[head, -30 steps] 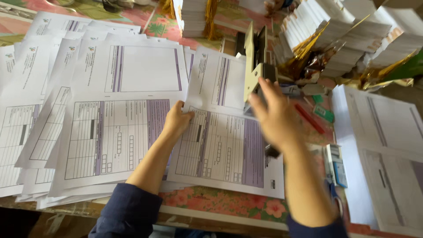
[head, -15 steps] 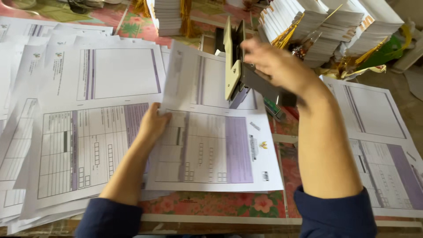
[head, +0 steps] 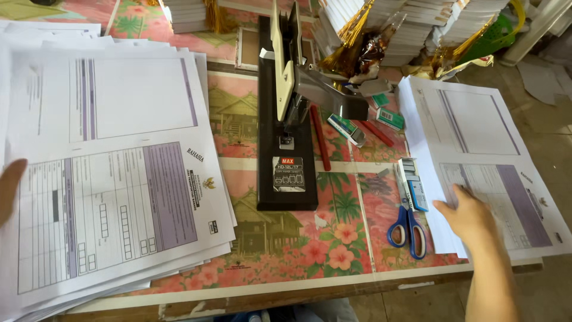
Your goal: The person gathers loose sheets of paper, aligns them, and uses a manual stapler to fasten them together. They then place the stapled documents onto a growing pile on the table.
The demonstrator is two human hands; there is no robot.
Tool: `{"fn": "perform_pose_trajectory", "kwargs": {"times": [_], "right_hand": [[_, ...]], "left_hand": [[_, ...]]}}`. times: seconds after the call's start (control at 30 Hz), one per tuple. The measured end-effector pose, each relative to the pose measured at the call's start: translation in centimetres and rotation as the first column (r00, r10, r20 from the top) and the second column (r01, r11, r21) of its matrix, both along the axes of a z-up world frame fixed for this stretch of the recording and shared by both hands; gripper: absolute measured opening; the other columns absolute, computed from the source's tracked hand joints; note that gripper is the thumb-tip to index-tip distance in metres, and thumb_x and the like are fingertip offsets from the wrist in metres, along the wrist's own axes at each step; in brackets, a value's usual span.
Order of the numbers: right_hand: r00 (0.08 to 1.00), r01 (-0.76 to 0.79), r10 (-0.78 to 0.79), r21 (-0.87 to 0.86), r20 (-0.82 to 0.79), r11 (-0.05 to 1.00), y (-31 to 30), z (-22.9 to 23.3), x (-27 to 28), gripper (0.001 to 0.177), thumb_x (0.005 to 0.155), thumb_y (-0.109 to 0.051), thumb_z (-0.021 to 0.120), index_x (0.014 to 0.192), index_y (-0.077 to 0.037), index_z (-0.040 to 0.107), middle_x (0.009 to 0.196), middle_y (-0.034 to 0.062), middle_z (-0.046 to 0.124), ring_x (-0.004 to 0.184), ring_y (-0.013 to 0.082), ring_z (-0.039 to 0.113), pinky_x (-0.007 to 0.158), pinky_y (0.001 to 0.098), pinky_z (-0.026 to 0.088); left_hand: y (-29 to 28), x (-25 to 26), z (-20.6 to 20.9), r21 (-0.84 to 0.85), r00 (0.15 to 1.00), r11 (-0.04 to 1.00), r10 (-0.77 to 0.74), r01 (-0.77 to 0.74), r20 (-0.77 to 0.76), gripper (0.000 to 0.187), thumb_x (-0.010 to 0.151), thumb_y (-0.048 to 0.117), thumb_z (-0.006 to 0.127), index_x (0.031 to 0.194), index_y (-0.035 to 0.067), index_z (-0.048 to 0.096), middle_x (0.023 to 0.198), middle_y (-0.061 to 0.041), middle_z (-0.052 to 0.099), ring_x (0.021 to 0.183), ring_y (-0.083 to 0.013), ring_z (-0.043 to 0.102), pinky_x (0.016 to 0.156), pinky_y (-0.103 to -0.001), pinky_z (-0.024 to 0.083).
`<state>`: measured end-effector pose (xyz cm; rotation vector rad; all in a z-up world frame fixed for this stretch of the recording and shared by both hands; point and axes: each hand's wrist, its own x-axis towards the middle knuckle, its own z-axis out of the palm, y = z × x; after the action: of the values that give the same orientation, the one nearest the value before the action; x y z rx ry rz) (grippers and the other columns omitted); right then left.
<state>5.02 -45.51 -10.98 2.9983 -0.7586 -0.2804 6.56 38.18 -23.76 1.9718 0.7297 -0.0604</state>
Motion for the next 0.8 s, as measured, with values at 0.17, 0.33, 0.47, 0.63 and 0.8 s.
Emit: {"fn": "perform_pose_trajectory", "kwargs": {"times": [0.17, 0.33, 0.47, 0.63, 0.8], "right_hand": [[0.999, -0.006, -0.003, -0.166, -0.054, 0.986, -1.2, 2.3, -2.5, 0.052, 0.094, -0.047, 0.039, 0.144, -0.032, 0.043, 0.117, 0.0136, 0.069, 0.105, 0.0416, 0.065, 0.091, 0.0433, 0.051], [0.952, -0.022, 0.079, -0.193, 0.294, 0.981, 0.4, 4.0, -4.3, 0.074, 0.092, 0.001, 0.036, 0.155, -0.037, 0.029, 0.123, 0.0108, 0.064, 0.077, 0.0536, 0.066, 0.071, 0.0547, 0.052], [0.886, -0.217, 0.387, -0.507, 0.256, 0.834, -1.9, -1.4, -3.1, 0.046, 0.089, -0.024, 0.043, 0.133, -0.021, 0.057, 0.134, 0.0141, 0.06, 0.1, 0.0355, 0.064, 0.071, 0.0506, 0.055], [0.998, -0.064, 0.065, -0.11, 0.006, 0.992, 4.1, 1.6, -2.5, 0.076, 0.093, -0.059, 0.022, 0.142, -0.002, 0.033, 0.148, 0.0175, 0.036, 0.137, 0.0326, 0.035, 0.103, 0.053, 0.037], [0.999, 0.033, -0.037, -0.114, -0.03, 0.993, 1.9, 2.7, -2.3, 0.049, 0.09, -0.056, 0.043, 0.128, -0.031, 0.061, 0.119, 0.0124, 0.068, 0.109, 0.0379, 0.063, 0.088, 0.0462, 0.05]], "left_hand": [[-15.1, -7.0, 6.9, 0.763, 0.778, 0.646, -0.495, 0.03, 0.388, 0.066, 0.087, 0.017, 0.068, 0.145, -0.006, 0.043, 0.128, -0.023, 0.055, 0.117, -0.0373, 0.052, 0.098, -0.048, 0.044], [-19.4, -8.2, 7.6, 0.764, 0.784, 0.534, -0.618, 0.362, 0.061, 0.064, 0.083, 0.038, 0.052, 0.143, 0.02, 0.036, 0.15, -0.004, 0.036, 0.144, -0.0286, 0.023, 0.111, -0.059, 0.018], [-18.0, -7.3, 7.7, 0.753, 0.814, 0.558, -0.579, 0.35, 0.051, 0.063, 0.086, 0.043, 0.045, 0.142, 0.014, 0.038, 0.151, -0.006, 0.034, 0.145, -0.0266, 0.02, 0.117, -0.052, 0.009], [-17.6, -7.3, 6.4, 0.807, 0.831, 0.516, -0.554, 0.289, 0.057, 0.057, 0.087, 0.045, 0.044, 0.136, 0.015, 0.048, 0.15, -0.005, 0.04, 0.145, -0.0253, 0.027, 0.119, -0.051, 0.013], [-17.6, -7.4, 6.1, 0.823, 0.831, 0.503, -0.551, 0.264, 0.07, 0.057, 0.087, 0.044, 0.046, 0.136, 0.016, 0.048, 0.15, -0.005, 0.041, 0.146, -0.025, 0.028, 0.119, -0.052, 0.015]]}}
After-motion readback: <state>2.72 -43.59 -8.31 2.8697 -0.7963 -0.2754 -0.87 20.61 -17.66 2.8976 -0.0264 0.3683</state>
